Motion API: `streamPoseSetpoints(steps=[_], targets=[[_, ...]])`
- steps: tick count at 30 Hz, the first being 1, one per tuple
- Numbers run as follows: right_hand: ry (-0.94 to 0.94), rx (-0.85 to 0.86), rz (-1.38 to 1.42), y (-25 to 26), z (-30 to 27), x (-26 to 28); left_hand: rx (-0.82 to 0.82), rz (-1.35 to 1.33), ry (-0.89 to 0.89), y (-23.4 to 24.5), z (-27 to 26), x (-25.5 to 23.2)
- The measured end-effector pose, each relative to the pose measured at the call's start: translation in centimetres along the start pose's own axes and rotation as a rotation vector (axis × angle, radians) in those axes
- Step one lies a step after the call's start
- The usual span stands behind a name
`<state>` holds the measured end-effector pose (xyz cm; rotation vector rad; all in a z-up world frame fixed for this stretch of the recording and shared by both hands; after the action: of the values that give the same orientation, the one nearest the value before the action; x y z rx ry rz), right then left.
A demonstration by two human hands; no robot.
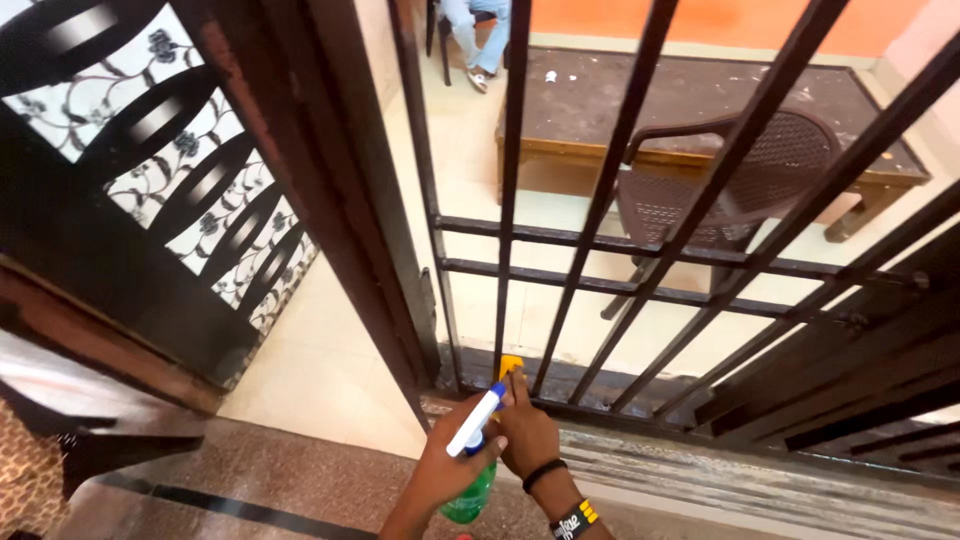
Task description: The person sprays a liquid from a bottle onto the metal bars of a gate and wipes them with a cloth.
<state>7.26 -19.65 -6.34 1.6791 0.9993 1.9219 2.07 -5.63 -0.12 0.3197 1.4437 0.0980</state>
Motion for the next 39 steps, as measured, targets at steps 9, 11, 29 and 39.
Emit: streamPoseSetpoints(steps=[9,11,29,39], targets=[[0.019,-0.004,-0.032,0.6,-4.0,-1.0,-0.042,0.063,-0.058,-1.1,0.1,-1.1],[0.021,0.040,-0.112,-0.6,-2.4,-2.4,-0.017,0.081,-0.075,-1.4,0.0,-1.4],[0.031,-0.001,-0.133,1.5,-3.9,0.1,-0.023,0.076,-0.185,-0.9,-0.6,-2.1],[-0.006,0.096,-0.057,1.4,-2.5,-0.3,0.001,0.041,-0.169,-0.6,-1.8,-2.9]])
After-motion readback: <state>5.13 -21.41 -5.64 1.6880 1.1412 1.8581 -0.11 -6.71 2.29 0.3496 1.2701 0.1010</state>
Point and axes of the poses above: each hand's wrist, its own z-axis towards the middle knuckle, its own y-axis out of the back of the hand, x = y × z, the point moved 3 cm from there along z, towards the middle knuckle, and after that the axes turned 13 degrees about z, right-handed, at the moved point
